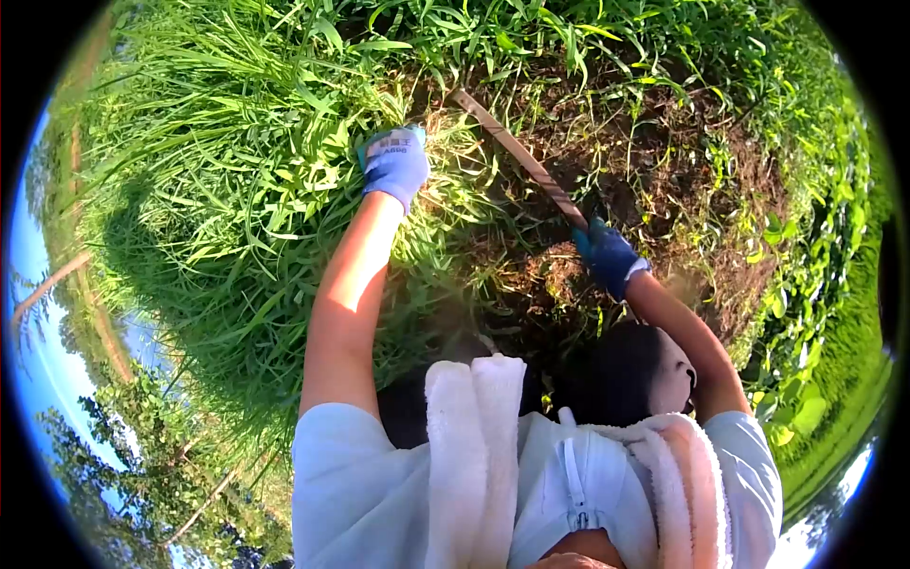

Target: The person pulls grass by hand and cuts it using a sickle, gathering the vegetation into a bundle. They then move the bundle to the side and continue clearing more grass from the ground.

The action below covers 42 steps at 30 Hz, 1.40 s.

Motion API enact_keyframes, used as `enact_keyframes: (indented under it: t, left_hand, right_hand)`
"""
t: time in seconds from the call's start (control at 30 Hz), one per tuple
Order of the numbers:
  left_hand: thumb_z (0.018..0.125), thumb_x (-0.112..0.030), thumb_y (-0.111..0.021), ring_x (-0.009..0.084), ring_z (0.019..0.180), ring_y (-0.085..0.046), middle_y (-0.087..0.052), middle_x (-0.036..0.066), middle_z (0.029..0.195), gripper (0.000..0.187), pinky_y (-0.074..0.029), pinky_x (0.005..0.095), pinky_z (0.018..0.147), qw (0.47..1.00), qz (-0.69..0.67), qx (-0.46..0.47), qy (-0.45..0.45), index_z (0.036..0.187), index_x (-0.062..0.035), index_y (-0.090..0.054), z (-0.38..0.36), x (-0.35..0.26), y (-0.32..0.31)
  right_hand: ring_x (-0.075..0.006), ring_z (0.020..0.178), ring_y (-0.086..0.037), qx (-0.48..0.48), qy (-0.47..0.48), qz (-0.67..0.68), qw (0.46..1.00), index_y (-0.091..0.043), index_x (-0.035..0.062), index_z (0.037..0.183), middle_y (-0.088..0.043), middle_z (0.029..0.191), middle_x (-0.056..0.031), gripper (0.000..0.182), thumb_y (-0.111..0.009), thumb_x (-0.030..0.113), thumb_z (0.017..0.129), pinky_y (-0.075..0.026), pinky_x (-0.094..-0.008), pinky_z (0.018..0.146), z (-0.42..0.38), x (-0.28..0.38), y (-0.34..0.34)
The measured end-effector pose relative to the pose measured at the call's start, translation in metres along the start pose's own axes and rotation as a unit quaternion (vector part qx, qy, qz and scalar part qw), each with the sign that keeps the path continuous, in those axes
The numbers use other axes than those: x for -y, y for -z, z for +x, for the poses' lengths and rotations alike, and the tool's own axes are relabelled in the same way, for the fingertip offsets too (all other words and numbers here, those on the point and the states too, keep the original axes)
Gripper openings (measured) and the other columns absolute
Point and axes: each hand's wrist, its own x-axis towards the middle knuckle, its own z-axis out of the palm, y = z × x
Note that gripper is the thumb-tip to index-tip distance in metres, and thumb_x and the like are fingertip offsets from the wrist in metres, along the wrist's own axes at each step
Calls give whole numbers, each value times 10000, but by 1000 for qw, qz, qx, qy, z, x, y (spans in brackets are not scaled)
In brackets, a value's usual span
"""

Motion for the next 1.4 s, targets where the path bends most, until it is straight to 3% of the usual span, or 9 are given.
enact_keyframes:
  t: [0.27, 0.33, 0.4, 0.47, 0.63, 0.97, 1.23, 1.33, 1.4]
  left_hand:
    - [772, -180, -506, 263, 760, -620, -648, 140, 868, 203, -467, 394, 615, 988, 83, 30, -126, 883, -67, -634, -46, -20, -36]
    - [818, -228, -494, 348, 1175, -495, -547, 229, 1223, 526, -324, 466, 1026, 974, 113, 154, -120, 1294, -9, -458, -61, -27, -4]
    - [805, -309, -542, 370, 1253, -396, -438, 226, 1341, 624, -278, 514, 1049, 979, 103, -120, -127, 1356, -54, -400, -65, 6, -66]
    - [826, -269, -515, 382, 1331, -298, -300, 222, 1447, 737, -186, 529, 1093, 974, 189, -107, -67, 1466, -97, -192, -48, 19, -61]
    - [806, -146, -524, 304, 1073, -578, -576, 199, 1150, 385, -468, 419, 870, 983, 65, 162, 50, 1168, -15, -510, -14, 4, -12]
    - [716, -88, -538, 319, 701, -656, -650, 163, 718, 109, -516, 419, 651, 985, -40, 58, -158, 733, -57, -642, -68, -28, -32]
    - [671, -195, -565, 338, 742, -624, -634, 194, 811, 191, -508, 425, 711, 955, -93, 214, -184, 796, -56, -603, -190, -21, -62]
    - [679, -192, -567, 313, 854, -587, -639, 157, 983, 167, -476, 361, 805, 923, -354, 145, 51, 815, -110, -620, -153, -1, -114]
    - [734, -164, -522, 273, 1105, -519, -486, 133, 1336, 246, -359, 384, 1001, 991, 81, 77, -75, 937, -117, -654, -115, -11, -35]
  right_hand:
    - [-381, 761, -619, -28, -152, 192, 969, -532, 3, 1006, -632, 791, -217, 377, -502, 364, 900, -447, -458, 670, -13, 1, 23]
    - [-383, 728, -617, -51, -188, 191, 962, -530, -1, 984, -627, 761, -218, 341, -516, 329, 902, -444, -454, 615, 10, 31, 33]
    - [-410, 760, -617, -47, -108, 126, 985, -520, -8, 1000, -622, 774, -249, 357, -526, 335, 900, -462, -477, 629, 27, 15, 13]
    - [-417, 771, -615, -22, -92, 84, 992, -511, -13, 1000, -620, 785, -262, 367, -527, 340, 899, -470, -489, 647, 20, 3, -5]
    - [-418, 763, -618, 14, -70, -2, 997, -487, -16, 931, -621, 786, -268, 343, -505, 327, 912, -485, -498, 666, 36, 23, 2]
    - [-417, 794, -612, 94, -210, 0, 973, -494, 38, 1045, -634, 816, -241, 322, -498, 328, 904, -467, -487, 689, -71, -33, 24]
    - [-419, 826, -608, -35, -179, 105, 978, -528, 39, 996, -634, 838, -247, 329, -537, 345, 876, -469, -486, 688, -13, -9, 18]
    - [-428, 835, -607, -15, -78, 15, 997, -512, 13, 1002, -631, 866, -254, 347, -508, 342, 892, -473, -490, 698, 16, 25, 12]
    - [-435, 817, -604, 61, -63, -10, 996, -487, 14, 994, -627, 862, -264, 328, -486, 331, 906, -470, -496, 687, 20, 20, -6]
